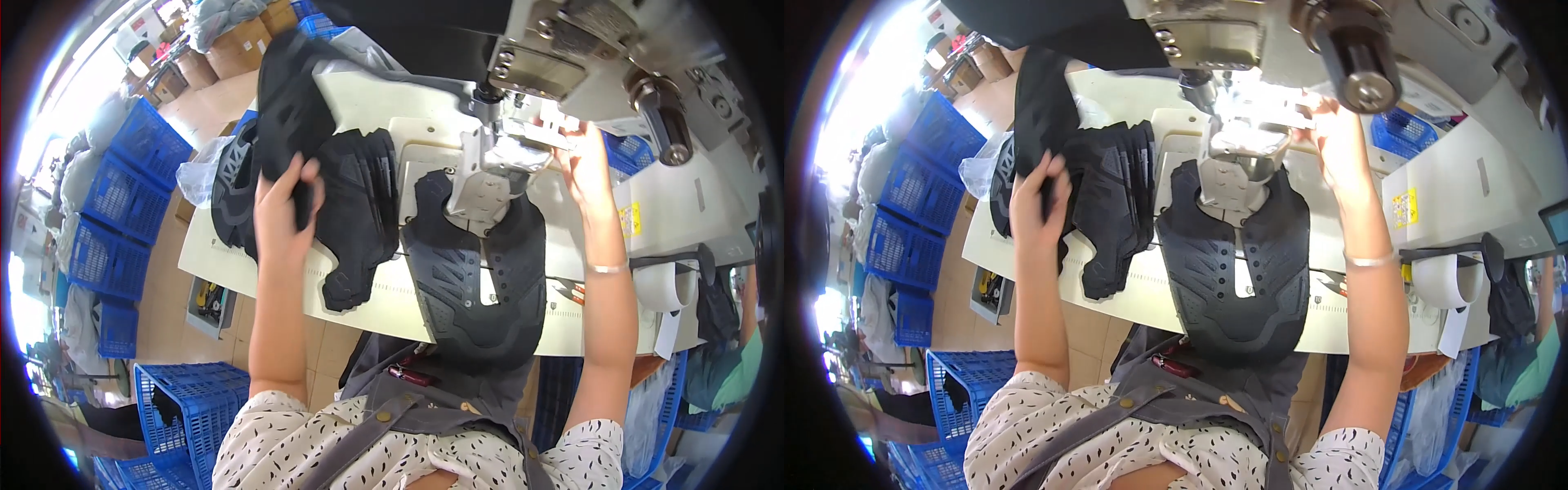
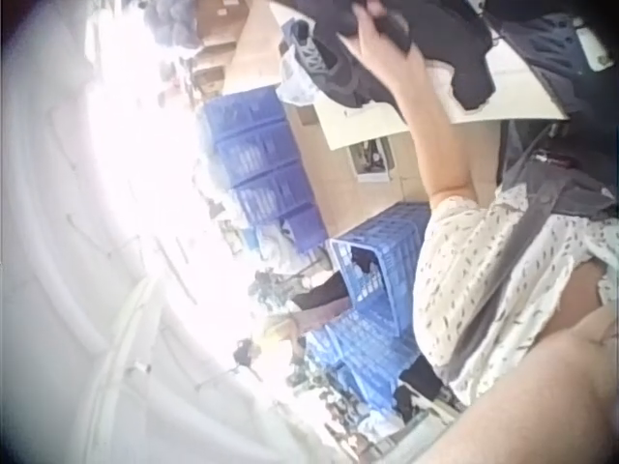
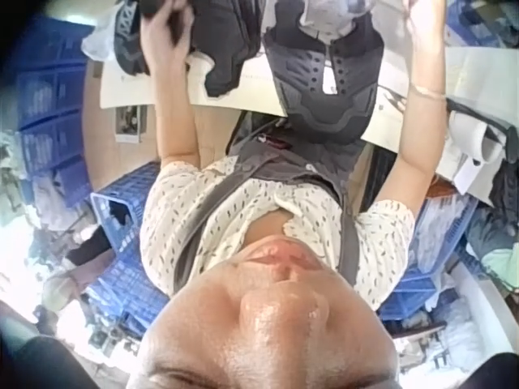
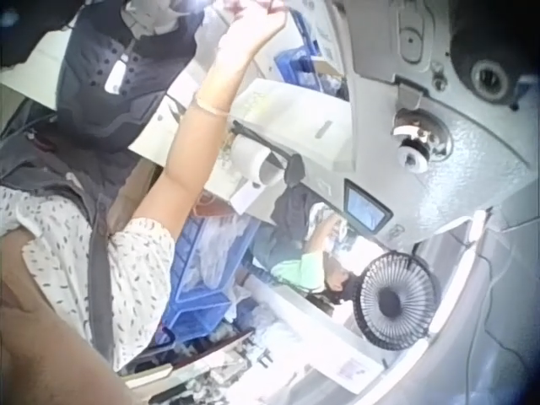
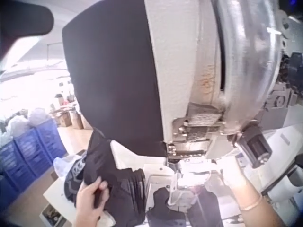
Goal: Stitching black shoe upper components using an industrial sewing machine.
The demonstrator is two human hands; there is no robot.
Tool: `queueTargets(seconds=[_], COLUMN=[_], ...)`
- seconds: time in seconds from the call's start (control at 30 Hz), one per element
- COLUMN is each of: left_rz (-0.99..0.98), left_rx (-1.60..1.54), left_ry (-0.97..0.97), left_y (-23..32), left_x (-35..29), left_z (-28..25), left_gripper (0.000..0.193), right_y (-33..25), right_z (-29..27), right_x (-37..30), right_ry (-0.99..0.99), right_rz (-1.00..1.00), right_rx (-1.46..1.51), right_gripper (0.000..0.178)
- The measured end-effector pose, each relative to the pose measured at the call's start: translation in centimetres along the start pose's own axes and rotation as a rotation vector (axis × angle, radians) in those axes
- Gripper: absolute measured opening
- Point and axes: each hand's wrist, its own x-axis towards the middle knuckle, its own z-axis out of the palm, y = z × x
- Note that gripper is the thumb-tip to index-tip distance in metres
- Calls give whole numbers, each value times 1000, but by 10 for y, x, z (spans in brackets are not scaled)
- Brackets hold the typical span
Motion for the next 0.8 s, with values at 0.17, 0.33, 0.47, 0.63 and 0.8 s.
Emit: queueTargets(seconds=[0.17,0.33,0.47,0.63,0.8], left_rz=[-189,68,465,542,530], left_rx=[443,1413,2064,1432,1504], left_ry=[93,154,316,-746,-773], left_y=[20,10,-1,-49,-70], left_x=[-29,-49,-59,-100,-116], left_z=[-115,-96,-63,-16,4], left_gripper=[21,61,76,73,74], right_y=[7,9,15,11,3], right_z=[4,8,14,20,18], right_x=[-81,-145,-149,-146,-170], right_ry=[-82,-27,80,197,119], right_rz=[-71,80,117,235,155], right_rx=[-881,-1362,-1273,-1012,-390], right_gripper=[23,60,62,57,41])
